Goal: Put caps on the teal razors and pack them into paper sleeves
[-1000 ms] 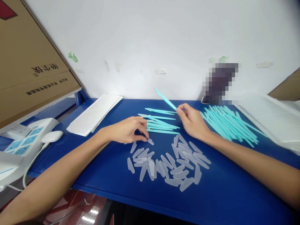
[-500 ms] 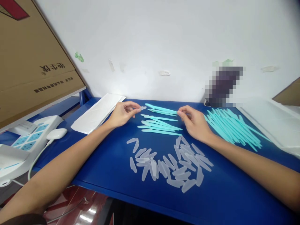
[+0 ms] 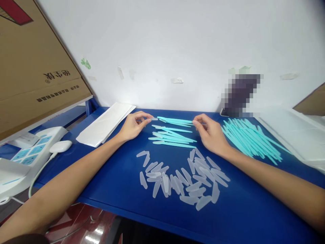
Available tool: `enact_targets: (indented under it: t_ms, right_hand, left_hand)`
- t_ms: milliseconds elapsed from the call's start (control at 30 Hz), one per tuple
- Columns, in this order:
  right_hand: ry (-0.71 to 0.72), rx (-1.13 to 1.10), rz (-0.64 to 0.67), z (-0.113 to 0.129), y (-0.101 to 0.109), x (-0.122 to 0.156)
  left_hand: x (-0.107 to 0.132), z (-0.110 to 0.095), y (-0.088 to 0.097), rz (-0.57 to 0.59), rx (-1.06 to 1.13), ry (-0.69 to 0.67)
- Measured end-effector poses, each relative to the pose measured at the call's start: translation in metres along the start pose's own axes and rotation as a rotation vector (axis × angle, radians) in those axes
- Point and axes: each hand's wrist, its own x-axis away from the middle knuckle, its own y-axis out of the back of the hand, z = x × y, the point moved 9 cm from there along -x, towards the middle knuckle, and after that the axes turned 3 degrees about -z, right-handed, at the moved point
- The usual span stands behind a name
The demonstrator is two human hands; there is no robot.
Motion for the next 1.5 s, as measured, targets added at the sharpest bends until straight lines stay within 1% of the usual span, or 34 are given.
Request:
enact_targets:
  t_ms: [133, 333, 400, 467, 567, 600, 667, 767, 867, 967, 1033, 1067, 1100, 1133, 1233, 1333, 1433, 1500]
  right_hand:
    - [0.0, 0.009, 0.012, 0.004, -0.001, 0.0]
    - [0.088, 0.049, 0.031, 0.015, -0.001, 0.001]
    - [0.125, 0.065, 0.036, 0.018, -0.001, 0.002]
    - [0.176, 0.069, 0.082, 0.023, -0.006, 0.003]
    - [0.211, 0.058, 0.171, 0.028, -0.014, 0.006]
    - [0.2, 0.058, 0.171, 0.028, -0.014, 0.007]
    - [0.155, 0.063, 0.114, 0.025, -0.008, 0.005]
    - [0.077, 0.036, 0.022, 0.017, 0.003, 0.003]
    - [0.005, 0.034, 0.026, 0.003, 0.002, -0.001]
    - [-0.087, 0.181, 0.056, -0.02, -0.006, -0.006]
    - [-0.1, 0.285, 0.098, -0.031, -0.013, -0.009]
    - [-0.096, 0.323, 0.126, -0.034, -0.017, -0.011]
    - [-0.09, 0.351, 0.156, -0.036, -0.02, -0.012]
    - [-0.087, 0.37, 0.188, -0.038, -0.023, -0.013]
    - [-0.104, 0.418, 0.251, -0.04, -0.027, -0.016]
    - [-0.121, 0.463, 0.248, -0.039, -0.026, -0.019]
    - [-0.13, 0.482, 0.239, -0.039, -0.027, -0.02]
    - [-0.147, 0.488, 0.248, -0.041, -0.028, -0.021]
  left_hand:
    - [0.0, 0.001, -0.002, 0.006, 0.005, 0.0]
    - [0.002, 0.0, -0.006, 0.023, 0.009, 0.023]
    - [0.004, -0.006, -0.008, 0.029, -0.005, 0.007]
    - [0.006, -0.017, -0.012, 0.049, -0.026, -0.034]
    - [0.011, -0.032, -0.023, 0.136, -0.044, -0.107]
    - [0.012, -0.035, -0.026, 0.17, -0.051, -0.126]
    - [0.014, -0.036, -0.03, 0.218, -0.082, -0.15]
    - [0.013, -0.032, -0.029, 0.22, -0.153, -0.174]
    - [0.011, -0.031, -0.026, 0.207, -0.186, -0.207]
    - [0.01, -0.039, -0.022, 0.215, -0.219, -0.239]
    - [0.01, -0.045, -0.021, 0.311, -0.268, -0.224]
    - [0.011, -0.047, -0.021, 0.4, -0.293, -0.195]
    - [0.013, -0.047, -0.021, 0.513, -0.318, -0.137]
    - [0.015, -0.046, -0.018, 0.591, -0.331, -0.06]
    - [0.023, -0.046, -0.009, 0.757, -0.288, 0.121]
    - [0.033, -0.041, -0.014, 0.857, -0.218, 0.221]
    - [0.04, -0.038, -0.026, 0.883, -0.205, 0.218]
    - [0.044, -0.038, -0.033, 0.885, -0.246, 0.191]
